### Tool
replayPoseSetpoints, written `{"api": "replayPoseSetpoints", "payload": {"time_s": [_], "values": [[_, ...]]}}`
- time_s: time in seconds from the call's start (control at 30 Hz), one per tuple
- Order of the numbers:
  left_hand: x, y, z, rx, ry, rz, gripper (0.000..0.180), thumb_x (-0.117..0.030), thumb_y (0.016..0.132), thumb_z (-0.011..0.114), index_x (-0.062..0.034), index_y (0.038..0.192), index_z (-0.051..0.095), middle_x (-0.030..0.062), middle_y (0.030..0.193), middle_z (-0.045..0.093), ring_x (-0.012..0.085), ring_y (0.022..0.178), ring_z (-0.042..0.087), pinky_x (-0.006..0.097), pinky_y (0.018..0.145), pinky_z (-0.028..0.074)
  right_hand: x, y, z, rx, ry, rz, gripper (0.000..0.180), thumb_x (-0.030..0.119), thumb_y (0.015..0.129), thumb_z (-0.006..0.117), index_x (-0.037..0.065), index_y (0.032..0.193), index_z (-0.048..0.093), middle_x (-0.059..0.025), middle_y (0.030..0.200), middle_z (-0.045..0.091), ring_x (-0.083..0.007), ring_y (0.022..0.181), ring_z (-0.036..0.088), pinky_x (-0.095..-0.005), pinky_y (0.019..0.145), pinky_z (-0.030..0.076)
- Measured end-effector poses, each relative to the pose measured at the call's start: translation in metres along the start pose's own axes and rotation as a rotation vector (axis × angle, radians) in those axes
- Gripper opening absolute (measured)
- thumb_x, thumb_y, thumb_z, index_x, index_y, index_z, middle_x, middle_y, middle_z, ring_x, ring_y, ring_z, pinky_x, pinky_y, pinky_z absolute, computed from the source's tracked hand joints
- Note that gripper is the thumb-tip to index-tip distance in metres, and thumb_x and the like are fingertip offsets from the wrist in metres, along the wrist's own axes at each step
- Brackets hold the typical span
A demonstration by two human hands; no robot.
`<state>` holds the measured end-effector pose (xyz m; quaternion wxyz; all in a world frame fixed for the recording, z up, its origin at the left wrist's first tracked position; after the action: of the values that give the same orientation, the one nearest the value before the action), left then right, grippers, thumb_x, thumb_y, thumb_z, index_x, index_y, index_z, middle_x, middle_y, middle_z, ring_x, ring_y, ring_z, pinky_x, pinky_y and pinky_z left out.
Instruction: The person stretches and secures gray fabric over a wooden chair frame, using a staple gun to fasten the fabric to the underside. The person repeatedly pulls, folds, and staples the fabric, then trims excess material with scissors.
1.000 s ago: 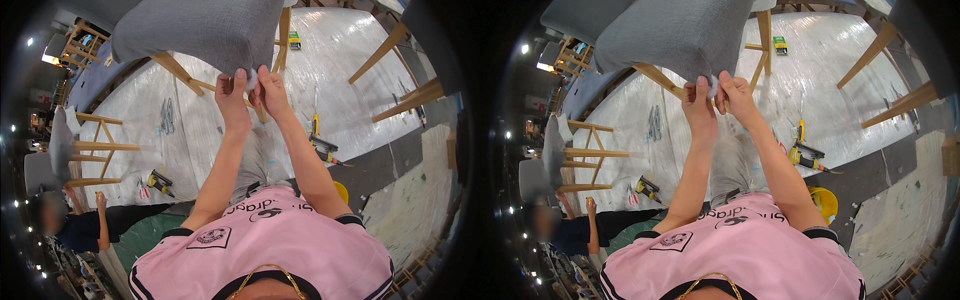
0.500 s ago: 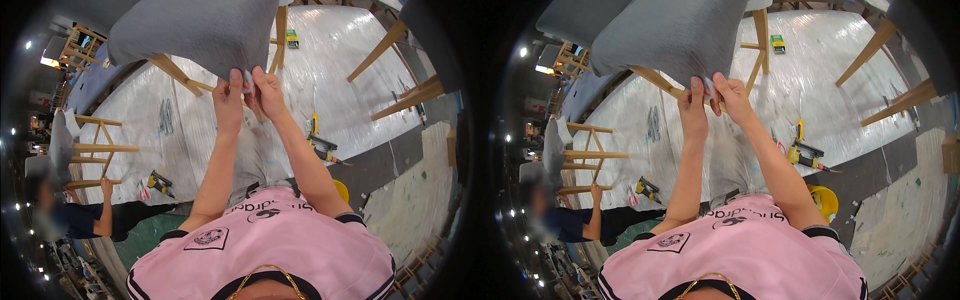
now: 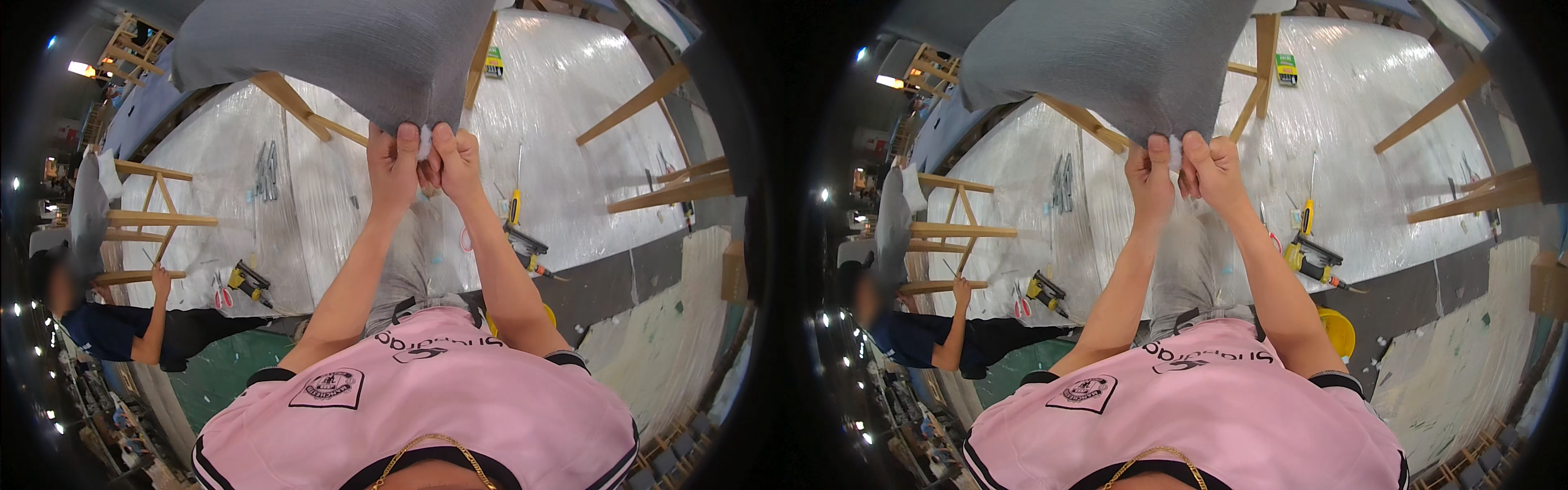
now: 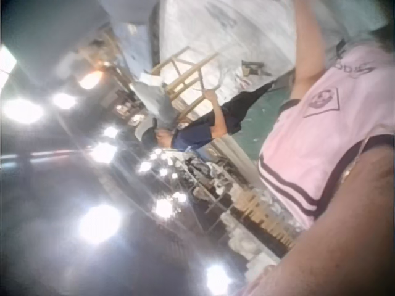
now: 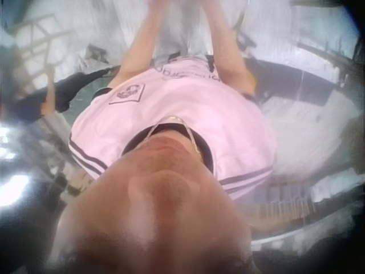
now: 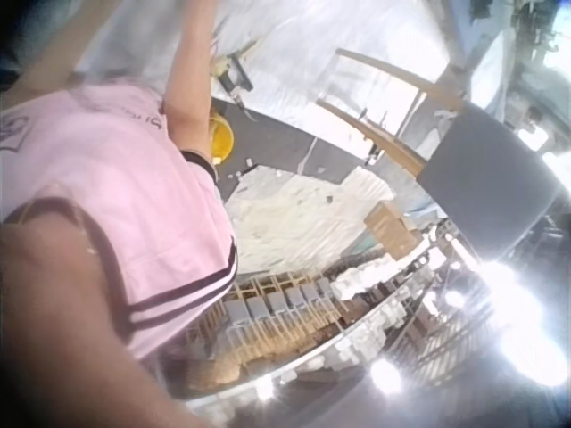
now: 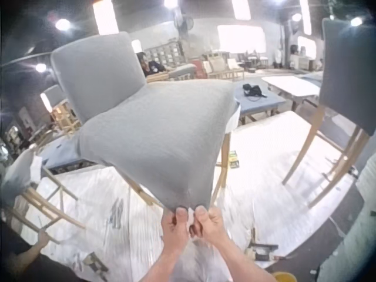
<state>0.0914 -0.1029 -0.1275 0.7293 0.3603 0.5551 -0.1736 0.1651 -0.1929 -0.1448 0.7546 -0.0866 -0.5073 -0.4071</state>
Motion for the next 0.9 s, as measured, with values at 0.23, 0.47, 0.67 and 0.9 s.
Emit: {"api": "replayPoseSetpoints", "payload": {"time_s": [0.23,0.47,0.67,0.9], "values": [[-0.007,0.016,0.003,0.026,-0.103,-0.018,0.053,-0.047,0.100,0.068,-0.0007,0.121,0.055,0.0060,0.109,0.062,0.0130,0.095,0.058,0.029,0.079,0.049,0.003,0.008,0.001,-0.024,-0.037,-0.021,0.063,0.048,0.110,0.047,0.010,0.059,0.046,-0.0044,0.048,0.049,-0.0134,0.036,0.045,-0.0307,0.040,0.042],[-0.022,0.025,0.017,0.074,-0.194,-0.022,0.079,-0.044,0.089,0.083,0.0043,0.134,0.041,0.0132,0.112,0.062,0.0134,0.083,0.065,0.027,0.069,0.054,0.014,0.005,0.008,-0.064,-0.048,0.021,0.063,0.054,0.105,0.054,0.009,0.062,0.050,-0.0035,0.051,0.052,-0.0133,0.043,0.051,-0.0296,0.046,0.045],[-0.006,0.029,0.014,0.044,-0.269,0.105,0.057,-0.033,0.093,0.078,0.0031,0.125,0.048,0.0094,0.096,0.065,0.0117,0.064,0.062,0.025,0.054,0.051,0.022,0.001,0.012,-0.056,-0.049,0.054,0.062,0.053,0.106,0.053,0.010,0.062,0.051,-0.0033,0.051,0.052,-0.0124,0.042,0.050,-0.0282,0.046,0.043],[-0.015,0.022,0.020,-0.022,-0.252,-0.024,0.038,-0.022,0.093,0.074,0.0023,0.113,0.053,0.0070,0.085,0.065,0.0111,0.059,0.060,0.027,0.050,0.048,0.023,0.000,0.013,-0.124,-0.104,0.055,0.062,0.053,0.106,0.054,0.010,0.062,0.050,-0.0028,0.049,0.051,-0.0116,0.042,0.049,-0.0274,0.045,0.042]]}}
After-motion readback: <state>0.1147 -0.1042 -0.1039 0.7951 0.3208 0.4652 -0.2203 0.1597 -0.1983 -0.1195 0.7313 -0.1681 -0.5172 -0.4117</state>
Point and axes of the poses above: each hand's wrist, its own y-axis towards the middle knuckle, its own z-axis out of the palm, x = y × z, the point moved 4 cm from there along y, towards the middle knuckle
